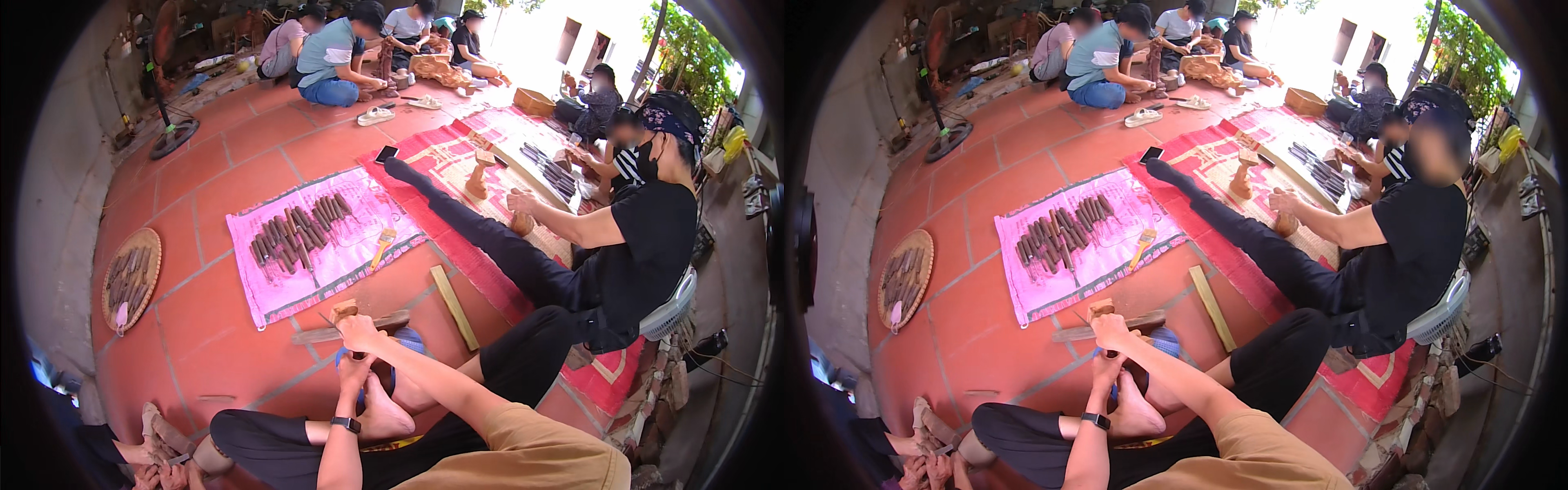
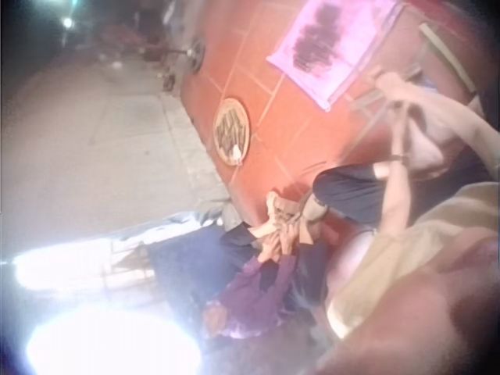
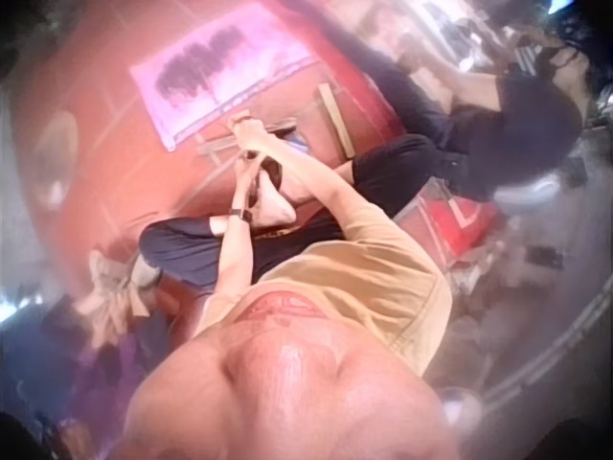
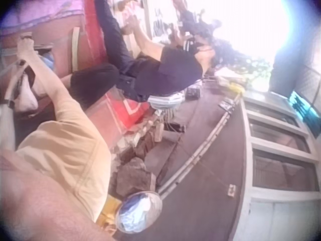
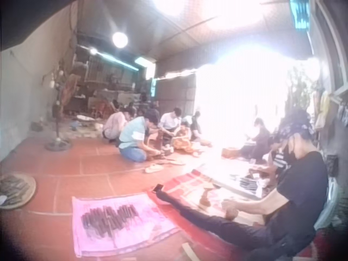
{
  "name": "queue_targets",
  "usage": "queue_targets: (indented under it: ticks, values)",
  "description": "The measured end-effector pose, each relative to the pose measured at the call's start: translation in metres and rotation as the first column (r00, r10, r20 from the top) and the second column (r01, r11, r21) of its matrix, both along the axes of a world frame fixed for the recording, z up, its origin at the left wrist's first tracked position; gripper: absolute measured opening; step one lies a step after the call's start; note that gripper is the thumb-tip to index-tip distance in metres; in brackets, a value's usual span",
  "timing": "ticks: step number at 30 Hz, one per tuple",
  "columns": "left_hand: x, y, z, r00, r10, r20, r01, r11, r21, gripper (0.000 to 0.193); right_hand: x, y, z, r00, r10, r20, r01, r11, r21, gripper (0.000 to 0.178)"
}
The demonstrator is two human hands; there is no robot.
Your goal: The person sits cross-legged on the floor and carves a small wooden object using a knife. They hold the wood between their feet and use the knife to shape it, occasionally adjusting their grip. Other people are also carving wood nearby.
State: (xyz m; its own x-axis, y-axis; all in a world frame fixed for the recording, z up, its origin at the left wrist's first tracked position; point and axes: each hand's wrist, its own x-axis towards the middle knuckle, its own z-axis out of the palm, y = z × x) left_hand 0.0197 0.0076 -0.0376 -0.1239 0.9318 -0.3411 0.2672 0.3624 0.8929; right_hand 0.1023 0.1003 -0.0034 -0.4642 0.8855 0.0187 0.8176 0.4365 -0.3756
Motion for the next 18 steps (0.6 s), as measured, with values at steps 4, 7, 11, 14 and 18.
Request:
queue_targets:
  ticks: [4, 7, 11, 14, 18]
  values:
    - [0.005, -0.002, 0.025, 1.000, -0.002, -0.007, 0.002, 0.999, -0.046, 0.047, 0.000, 0.010, -0.004, 0.986, -0.123, -0.114, 0.129, 0.990, 0.051, 0.016]
    - [0.001, -0.005, 0.022, 1.000, 0.017, 0.008, -0.017, 1.000, -0.026, 0.042, -0.005, -0.005, 0.011, 0.987, -0.084, -0.134, 0.090, 0.995, 0.042, 0.011]
    - [0.002, -0.002, 0.020, 0.999, -0.001, 0.040, 0.000, 1.000, 0.018, 0.040, -0.002, 0.000, 0.006, 0.996, -0.060, -0.061, 0.064, 0.996, 0.067, 0.010]
    - [0.004, -0.003, 0.021, 1.000, 0.002, 0.009, -0.002, 1.000, -0.002, 0.037, -0.005, 0.003, 0.006, 0.990, -0.107, -0.093, 0.115, 0.989, 0.089, 0.011]
    - [-0.001, -0.005, 0.009, 0.996, 0.042, 0.075, -0.044, 0.999, 0.025, 0.039, -0.010, -0.011, 0.009, 0.999, -0.034, 0.001, 0.034, 0.998, 0.049, 0.009]
